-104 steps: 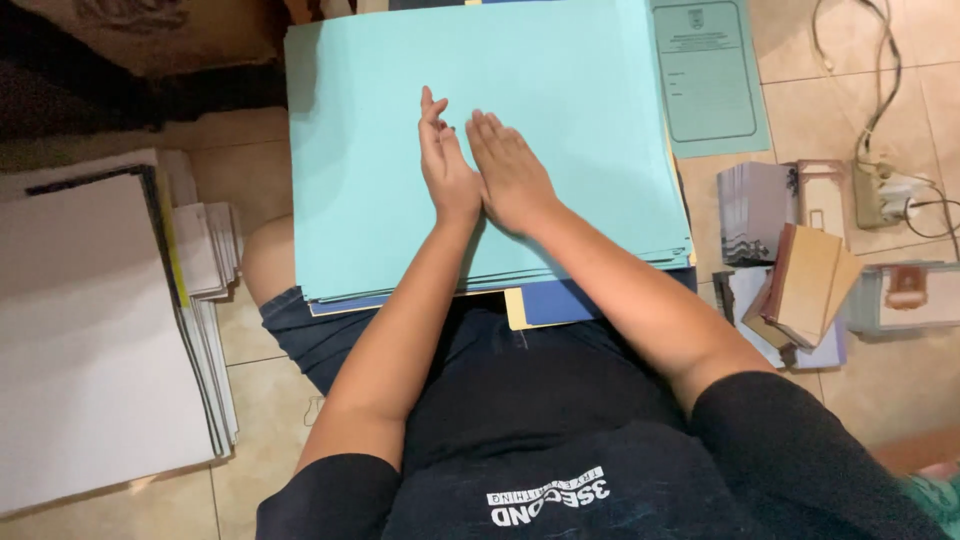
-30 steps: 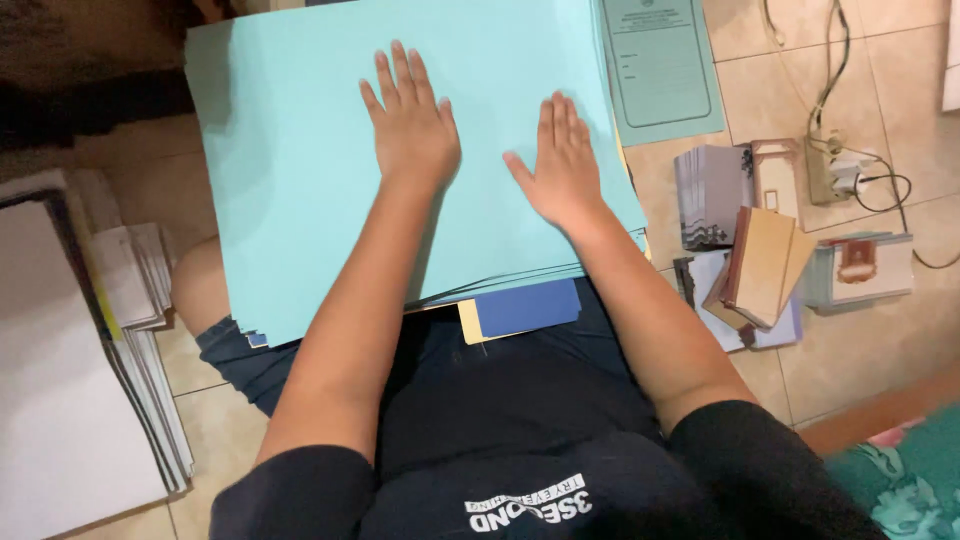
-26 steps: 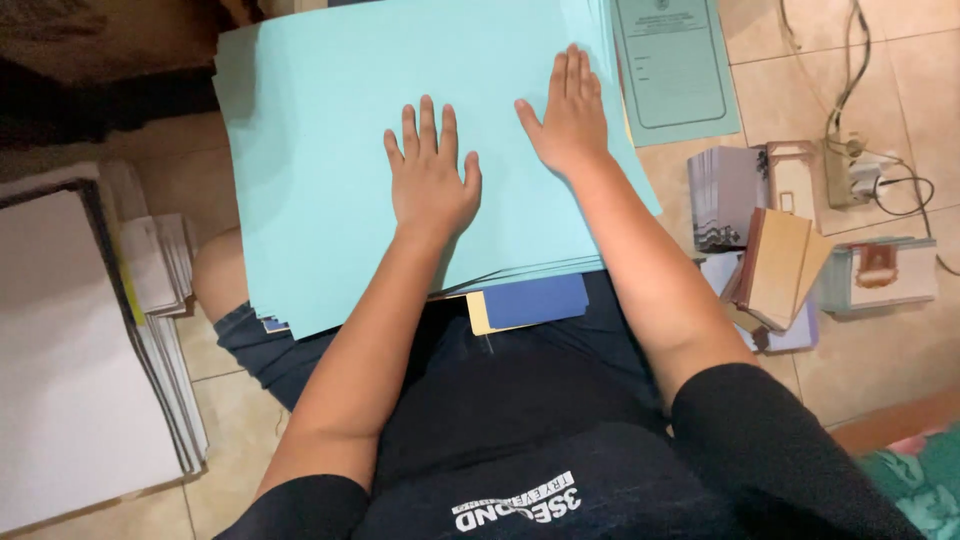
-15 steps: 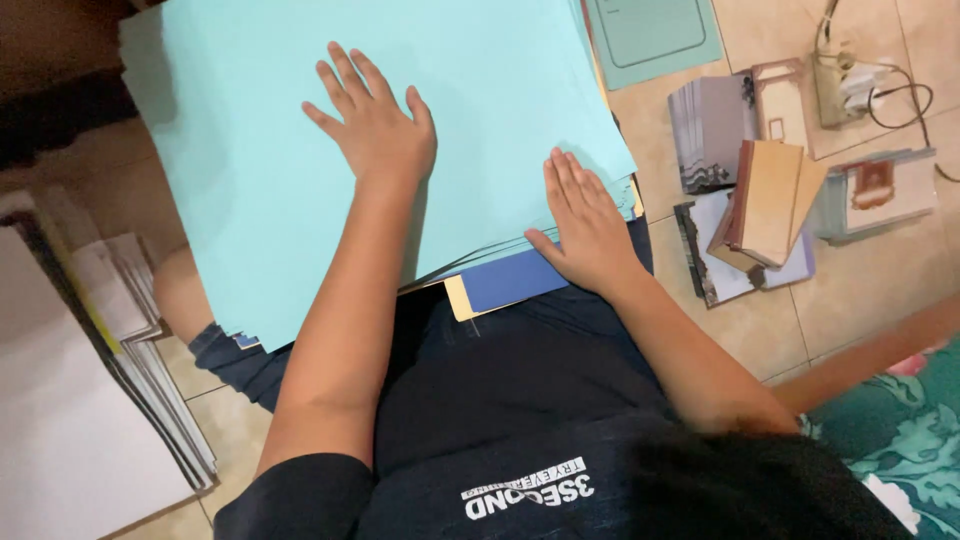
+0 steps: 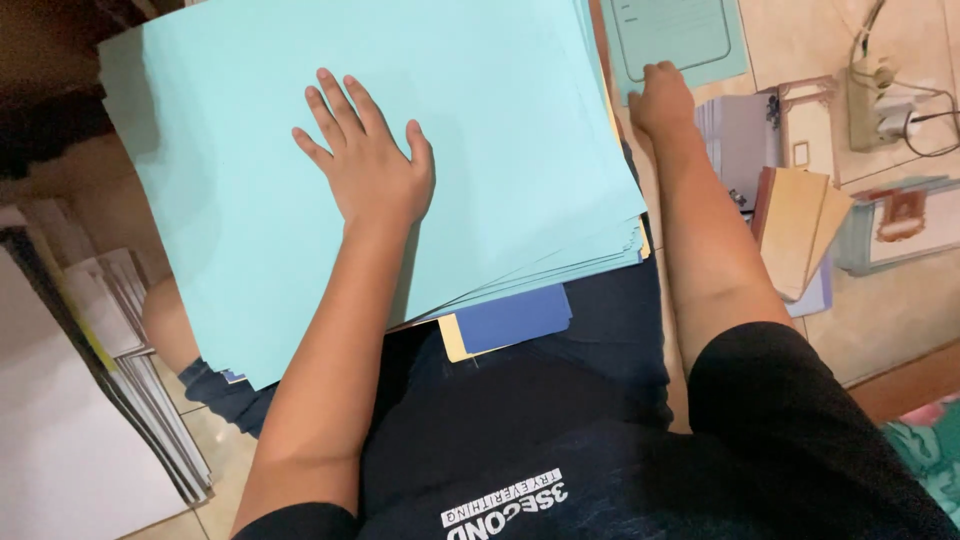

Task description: The person is sitting on the floor and organizing a large stack of light blue paper folders by flipping through them and smoothing them out.

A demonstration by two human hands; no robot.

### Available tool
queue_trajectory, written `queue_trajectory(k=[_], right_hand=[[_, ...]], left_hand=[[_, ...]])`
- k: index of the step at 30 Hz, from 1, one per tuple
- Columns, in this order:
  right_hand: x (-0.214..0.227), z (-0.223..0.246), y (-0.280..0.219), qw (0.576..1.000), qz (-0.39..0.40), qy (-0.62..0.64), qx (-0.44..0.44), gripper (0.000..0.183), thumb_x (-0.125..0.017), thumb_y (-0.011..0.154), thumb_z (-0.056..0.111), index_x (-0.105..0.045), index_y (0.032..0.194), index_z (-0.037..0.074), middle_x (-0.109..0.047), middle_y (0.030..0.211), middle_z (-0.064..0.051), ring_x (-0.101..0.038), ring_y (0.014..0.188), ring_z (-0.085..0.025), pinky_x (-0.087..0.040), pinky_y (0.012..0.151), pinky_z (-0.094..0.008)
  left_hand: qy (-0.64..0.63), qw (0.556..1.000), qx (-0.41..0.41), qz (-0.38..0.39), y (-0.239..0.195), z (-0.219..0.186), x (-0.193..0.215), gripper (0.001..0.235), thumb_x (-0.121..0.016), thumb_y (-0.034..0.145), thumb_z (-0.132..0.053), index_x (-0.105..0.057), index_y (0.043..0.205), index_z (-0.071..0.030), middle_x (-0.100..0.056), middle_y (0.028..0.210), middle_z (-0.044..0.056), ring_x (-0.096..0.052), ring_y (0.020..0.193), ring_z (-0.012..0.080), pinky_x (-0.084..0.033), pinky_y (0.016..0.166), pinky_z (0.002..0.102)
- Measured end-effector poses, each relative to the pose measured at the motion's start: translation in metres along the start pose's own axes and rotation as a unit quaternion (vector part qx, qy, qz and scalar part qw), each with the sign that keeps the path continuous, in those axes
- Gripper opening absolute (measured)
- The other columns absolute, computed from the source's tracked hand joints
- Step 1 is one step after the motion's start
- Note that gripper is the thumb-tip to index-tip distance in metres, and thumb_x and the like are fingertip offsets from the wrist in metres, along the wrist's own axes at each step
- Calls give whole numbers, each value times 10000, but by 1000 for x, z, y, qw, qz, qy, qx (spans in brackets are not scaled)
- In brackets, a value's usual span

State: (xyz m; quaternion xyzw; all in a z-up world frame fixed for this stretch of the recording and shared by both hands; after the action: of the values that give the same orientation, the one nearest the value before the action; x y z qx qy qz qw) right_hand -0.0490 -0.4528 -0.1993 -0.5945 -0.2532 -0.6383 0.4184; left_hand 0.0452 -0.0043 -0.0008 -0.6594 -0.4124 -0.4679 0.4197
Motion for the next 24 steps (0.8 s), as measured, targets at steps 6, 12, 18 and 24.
queue_trajectory(k=[6,12,18,24], right_hand=[[-28,-4,-24,997,-22,44,58,480,-709,991,256,-567,1354,-24,-511,1346,-184,-499,1177,-366,-533,682,-529],[-58,-22,-7,980,-135,-37,138,196,-686,979,192,-634,996,4,-601,1013,-156,-549,853,-334,-451,501,-447],[-31,-7,-6,990,-7,-88,111,249,-686,1019,226,-601,927,11,-581,987,-181,-584,698,-377,-462,502,-468],[-42,-23,4,988,57,-101,98,166,-605,1006,152,-581,901,25,-571,974,-145,-555,648,-338,-446,503,-440]], left_hand=[[-4,1000,-9,-29,-2,2,-4,778,-410,1104,-442,-170,1658,48,0,1693,231,4,1568,417,-90,1232,707],[-13,998,-40,-51,-4,9,-13,764,-442,1117,-447,-180,1675,5,6,1691,244,3,1571,445,-87,1225,740],[-47,988,-135,-52,-17,37,-8,674,-460,1072,-410,-317,1634,-68,-136,1684,236,-111,1548,455,-127,1167,757],[-138,958,-18,-250,-76,154,11,347,-568,1017,-90,-629,1333,40,-584,1408,235,-546,1279,429,-438,1047,536]])
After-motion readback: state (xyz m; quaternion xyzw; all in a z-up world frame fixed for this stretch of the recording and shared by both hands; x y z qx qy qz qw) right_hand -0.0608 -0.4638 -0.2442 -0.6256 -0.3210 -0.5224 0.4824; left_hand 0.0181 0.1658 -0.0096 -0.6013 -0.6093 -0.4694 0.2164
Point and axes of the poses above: each hand's wrist, its own y-axis towards the middle knuckle, its own x-axis out of the back of the hand, z = x × y, the point moved 2 cm from there along y, towards the middle knuckle
